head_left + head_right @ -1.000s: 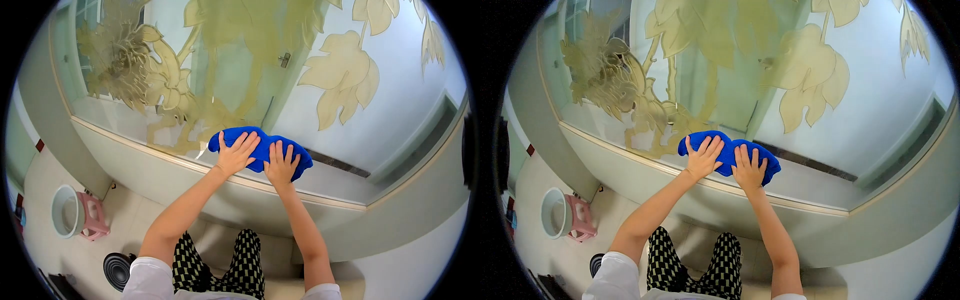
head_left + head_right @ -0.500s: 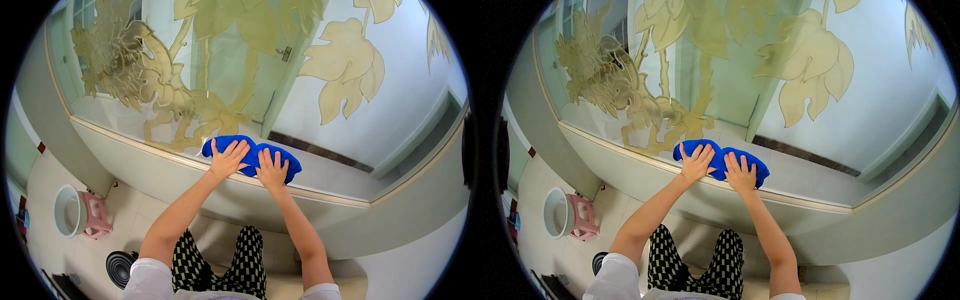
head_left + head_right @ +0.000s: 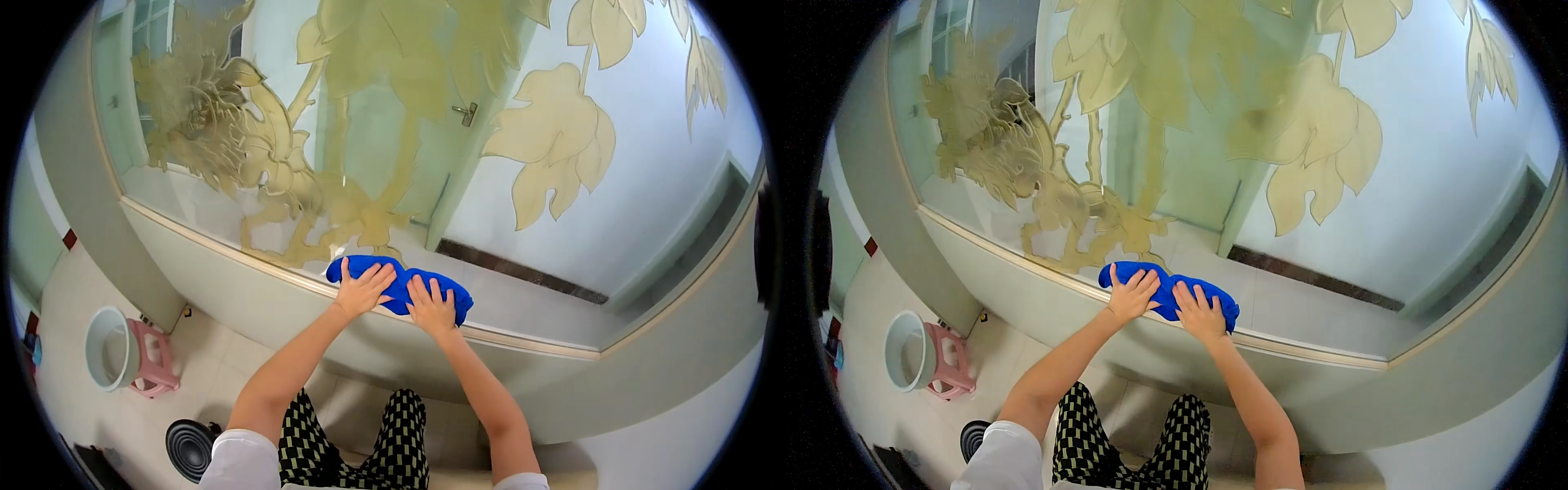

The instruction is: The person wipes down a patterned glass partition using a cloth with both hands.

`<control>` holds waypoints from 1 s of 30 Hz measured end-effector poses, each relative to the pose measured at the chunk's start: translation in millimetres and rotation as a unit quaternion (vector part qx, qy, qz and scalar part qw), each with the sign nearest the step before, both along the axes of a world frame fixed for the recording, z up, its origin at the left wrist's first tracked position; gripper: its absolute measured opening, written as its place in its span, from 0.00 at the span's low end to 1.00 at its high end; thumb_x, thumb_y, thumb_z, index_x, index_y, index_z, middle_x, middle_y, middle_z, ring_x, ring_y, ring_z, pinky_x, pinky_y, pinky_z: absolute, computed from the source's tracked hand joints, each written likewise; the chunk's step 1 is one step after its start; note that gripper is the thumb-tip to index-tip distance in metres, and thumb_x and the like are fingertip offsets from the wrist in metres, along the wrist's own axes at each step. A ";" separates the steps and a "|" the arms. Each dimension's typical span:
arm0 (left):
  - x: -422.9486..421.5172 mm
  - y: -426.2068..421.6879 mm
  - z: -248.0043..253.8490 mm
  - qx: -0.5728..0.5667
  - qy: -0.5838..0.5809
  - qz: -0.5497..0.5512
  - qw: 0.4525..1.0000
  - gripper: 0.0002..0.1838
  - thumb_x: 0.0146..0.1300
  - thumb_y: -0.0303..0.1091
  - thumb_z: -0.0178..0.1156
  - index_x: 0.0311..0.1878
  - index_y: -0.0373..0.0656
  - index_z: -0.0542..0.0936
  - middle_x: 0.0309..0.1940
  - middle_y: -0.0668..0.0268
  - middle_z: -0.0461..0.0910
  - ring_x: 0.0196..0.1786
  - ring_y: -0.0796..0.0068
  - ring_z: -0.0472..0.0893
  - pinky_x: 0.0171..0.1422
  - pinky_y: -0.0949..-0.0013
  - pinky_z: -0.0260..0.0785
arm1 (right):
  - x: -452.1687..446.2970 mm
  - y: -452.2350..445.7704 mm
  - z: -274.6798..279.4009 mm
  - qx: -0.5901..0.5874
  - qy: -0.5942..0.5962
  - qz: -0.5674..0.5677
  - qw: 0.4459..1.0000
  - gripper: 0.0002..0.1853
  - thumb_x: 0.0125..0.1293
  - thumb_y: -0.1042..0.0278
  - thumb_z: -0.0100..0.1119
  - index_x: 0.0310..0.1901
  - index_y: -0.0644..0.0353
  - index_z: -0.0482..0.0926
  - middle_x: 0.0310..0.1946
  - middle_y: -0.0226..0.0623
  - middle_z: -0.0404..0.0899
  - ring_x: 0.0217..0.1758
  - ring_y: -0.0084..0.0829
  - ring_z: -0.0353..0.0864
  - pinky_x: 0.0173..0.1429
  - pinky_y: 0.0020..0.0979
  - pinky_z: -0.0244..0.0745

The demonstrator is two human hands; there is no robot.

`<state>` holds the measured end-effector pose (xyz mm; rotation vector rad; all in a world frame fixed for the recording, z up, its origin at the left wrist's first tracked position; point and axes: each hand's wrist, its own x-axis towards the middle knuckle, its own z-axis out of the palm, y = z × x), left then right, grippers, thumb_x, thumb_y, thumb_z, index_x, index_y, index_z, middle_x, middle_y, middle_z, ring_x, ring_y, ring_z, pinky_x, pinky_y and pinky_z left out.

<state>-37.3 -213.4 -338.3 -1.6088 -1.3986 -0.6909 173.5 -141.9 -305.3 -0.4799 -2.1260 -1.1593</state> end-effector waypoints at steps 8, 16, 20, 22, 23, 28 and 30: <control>-23.0 -5.7 -15.3 0.013 -0.027 0.028 0.999 0.35 0.51 0.66 0.60 0.60 0.58 0.76 0.68 0.77 0.66 0.70 0.72 0.60 0.67 0.23 0.39 | -23.3 -10.4 8.7 0.004 -0.049 0.004 0.999 0.31 0.62 0.46 0.54 0.69 0.38 0.68 0.74 0.18 0.58 0.74 0.32 0.55 0.67 0.45 0.52; -37.6 -17.9 -5.6 0.005 -0.080 0.050 0.996 0.39 0.52 0.67 0.59 0.62 0.53 0.73 0.69 0.73 0.64 0.71 0.67 0.58 0.68 0.22 0.39 | -46.4 -24.4 28.2 0.002 -0.041 0.007 0.999 0.34 0.61 0.46 0.57 0.70 0.39 0.67 0.74 0.19 0.58 0.72 0.30 0.58 0.68 0.45 0.53; -43.2 -24.6 10.5 0.012 -0.091 0.054 0.994 0.39 0.53 0.67 0.59 0.63 0.52 0.73 0.69 0.71 0.63 0.71 0.65 0.58 0.68 0.23 0.39 | -55.4 -29.0 43.1 0.010 -0.046 0.008 0.999 0.34 0.61 0.45 0.57 0.70 0.38 0.67 0.74 0.19 0.57 0.73 0.30 0.58 0.69 0.46 0.52; -45.0 -26.6 21.1 0.013 -0.100 0.053 0.993 0.40 0.54 0.67 0.58 0.64 0.50 0.72 0.70 0.68 0.62 0.71 0.63 0.58 0.69 0.23 0.39 | -60.2 -31.6 50.5 0.007 -0.035 -0.003 0.999 0.34 0.61 0.44 0.57 0.70 0.38 0.66 0.74 0.18 0.57 0.73 0.30 0.58 0.71 0.47 0.49; -46.3 -27.7 26.3 0.015 -0.101 0.055 0.993 0.40 0.54 0.67 0.58 0.64 0.50 0.72 0.70 0.68 0.62 0.71 0.63 0.58 0.69 0.23 0.39 | -62.4 -32.5 54.3 0.009 -0.036 0.000 0.999 0.34 0.61 0.44 0.57 0.70 0.38 0.66 0.74 0.18 0.57 0.73 0.30 0.58 0.71 0.47 0.49; -50.7 -33.6 60.6 0.032 -0.127 0.048 0.990 0.42 0.56 0.65 0.58 0.68 0.46 0.67 0.72 0.65 0.59 0.73 0.60 0.56 0.70 0.24 0.37 | -75.1 -36.9 83.6 0.021 -0.009 -0.017 1.000 0.36 0.60 0.43 0.57 0.71 0.37 0.65 0.74 0.18 0.57 0.74 0.30 0.56 0.73 0.49 0.46; -50.2 -36.4 80.0 0.031 -0.141 0.041 0.989 0.43 0.56 0.64 0.58 0.69 0.46 0.66 0.73 0.65 0.58 0.73 0.60 0.55 0.70 0.24 0.36 | -79.6 -40.6 99.8 0.010 0.005 -0.018 1.000 0.36 0.59 0.43 0.58 0.70 0.38 0.66 0.74 0.18 0.58 0.74 0.31 0.56 0.71 0.49 0.51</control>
